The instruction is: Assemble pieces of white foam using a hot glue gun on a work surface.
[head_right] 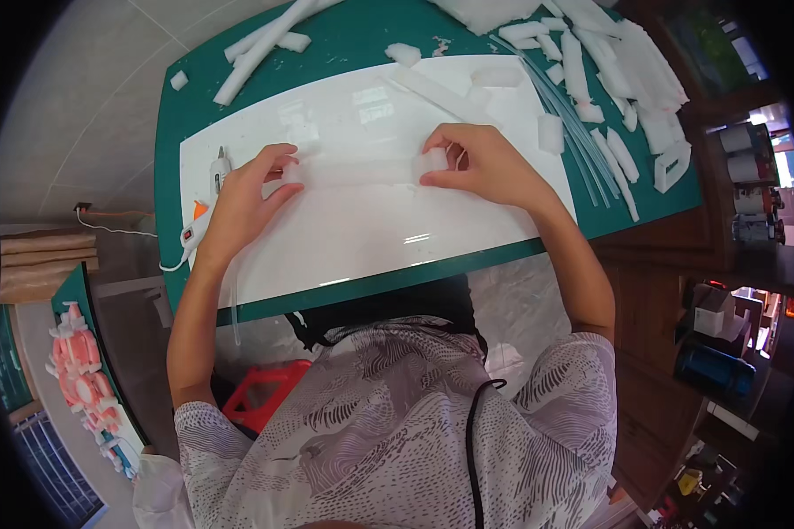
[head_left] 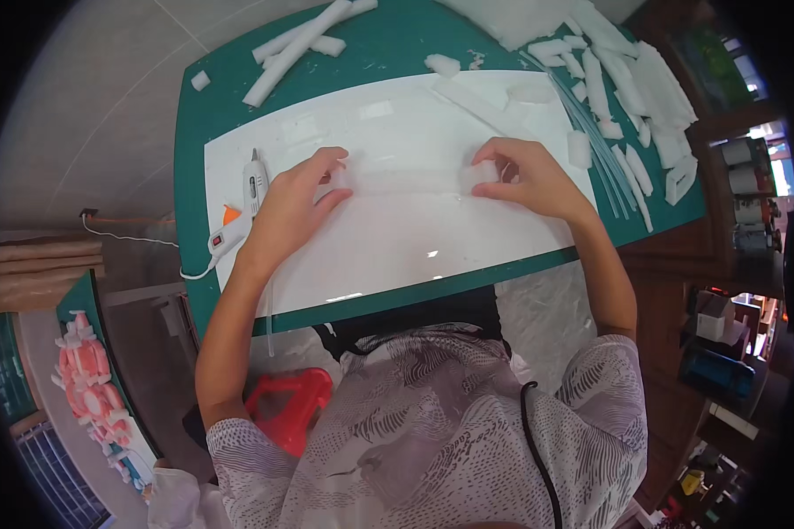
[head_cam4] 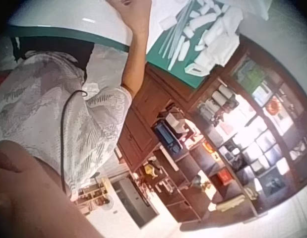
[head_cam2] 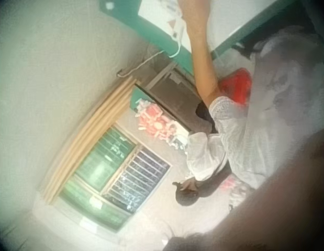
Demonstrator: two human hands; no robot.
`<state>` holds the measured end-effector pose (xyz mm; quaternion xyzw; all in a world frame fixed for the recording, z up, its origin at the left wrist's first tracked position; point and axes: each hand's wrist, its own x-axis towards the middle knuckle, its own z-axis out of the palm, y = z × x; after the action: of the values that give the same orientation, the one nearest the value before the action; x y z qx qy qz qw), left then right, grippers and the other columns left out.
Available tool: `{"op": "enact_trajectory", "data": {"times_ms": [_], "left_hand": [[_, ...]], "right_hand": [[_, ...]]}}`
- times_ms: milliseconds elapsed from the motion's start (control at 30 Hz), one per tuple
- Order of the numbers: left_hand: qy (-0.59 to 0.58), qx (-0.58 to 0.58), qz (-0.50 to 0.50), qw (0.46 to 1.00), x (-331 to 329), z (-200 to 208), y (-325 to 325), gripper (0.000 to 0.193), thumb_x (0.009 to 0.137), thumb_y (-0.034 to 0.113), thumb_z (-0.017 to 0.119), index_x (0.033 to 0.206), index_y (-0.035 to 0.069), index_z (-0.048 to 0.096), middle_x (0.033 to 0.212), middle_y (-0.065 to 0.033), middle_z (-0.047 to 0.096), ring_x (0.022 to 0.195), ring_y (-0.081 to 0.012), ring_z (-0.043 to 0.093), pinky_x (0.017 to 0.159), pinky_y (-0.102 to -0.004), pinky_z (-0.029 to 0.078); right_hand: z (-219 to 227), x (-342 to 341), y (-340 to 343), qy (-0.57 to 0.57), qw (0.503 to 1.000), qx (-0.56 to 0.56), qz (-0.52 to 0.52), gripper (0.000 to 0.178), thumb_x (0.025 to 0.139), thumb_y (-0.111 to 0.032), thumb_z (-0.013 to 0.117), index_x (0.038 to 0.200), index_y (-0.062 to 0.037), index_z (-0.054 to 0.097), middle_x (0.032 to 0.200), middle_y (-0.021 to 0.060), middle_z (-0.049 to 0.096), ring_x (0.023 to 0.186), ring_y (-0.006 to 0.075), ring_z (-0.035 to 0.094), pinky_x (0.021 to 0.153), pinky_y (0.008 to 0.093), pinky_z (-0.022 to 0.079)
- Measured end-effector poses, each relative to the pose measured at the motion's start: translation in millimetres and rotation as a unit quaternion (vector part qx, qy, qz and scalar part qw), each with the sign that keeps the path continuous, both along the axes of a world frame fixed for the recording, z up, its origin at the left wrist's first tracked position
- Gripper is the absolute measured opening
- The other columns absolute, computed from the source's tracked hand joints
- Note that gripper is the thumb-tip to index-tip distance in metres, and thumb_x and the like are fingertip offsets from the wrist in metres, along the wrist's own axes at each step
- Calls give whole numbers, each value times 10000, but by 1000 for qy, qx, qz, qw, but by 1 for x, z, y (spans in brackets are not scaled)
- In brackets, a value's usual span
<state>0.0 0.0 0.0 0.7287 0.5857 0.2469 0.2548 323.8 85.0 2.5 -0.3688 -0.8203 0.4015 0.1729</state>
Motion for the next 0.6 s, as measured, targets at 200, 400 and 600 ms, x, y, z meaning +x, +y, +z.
{"op": "enact_trajectory", "data": {"times_ms": [200, 400, 600], "left_hand": [[1, 1, -1, 1000, -2, 1, 2, 418, 860, 140, 709, 1223, 40, 528, 1109, -163, 669, 1016, -332, 669, 860, -388, 527], [9, -31, 10, 999, -1, 1, 1, 440, 853, 137, 734, 1238, 57, 537, 1148, -123, 672, 1060, -275, 668, 940, -347, 525], [-7, 2, -9, 1000, -4, -4, 3, 421, 859, 157, 716, 1217, 36, 531, 1113, -175, 673, 1019, -335, 671, 860, -386, 528]], "right_hand": [[0, -10, -1, -22, 998, 53, -30, 303, 757, -220, 811, 927, -19, 661, 740, 86, 606, 655, 170, 549, 628, 291, 463], [6, -15, -6, -55, 996, 71, -19, 335, 754, -232, 815, 930, 3, 654, 763, 117, 612, 660, 211, 558, 640, 301, 471], [6, -16, -12, -74, 992, 98, -26, 325, 740, -170, 805, 971, -2, 650, 803, 121, 627, 676, 218, 593, 672, 312, 499]]}}
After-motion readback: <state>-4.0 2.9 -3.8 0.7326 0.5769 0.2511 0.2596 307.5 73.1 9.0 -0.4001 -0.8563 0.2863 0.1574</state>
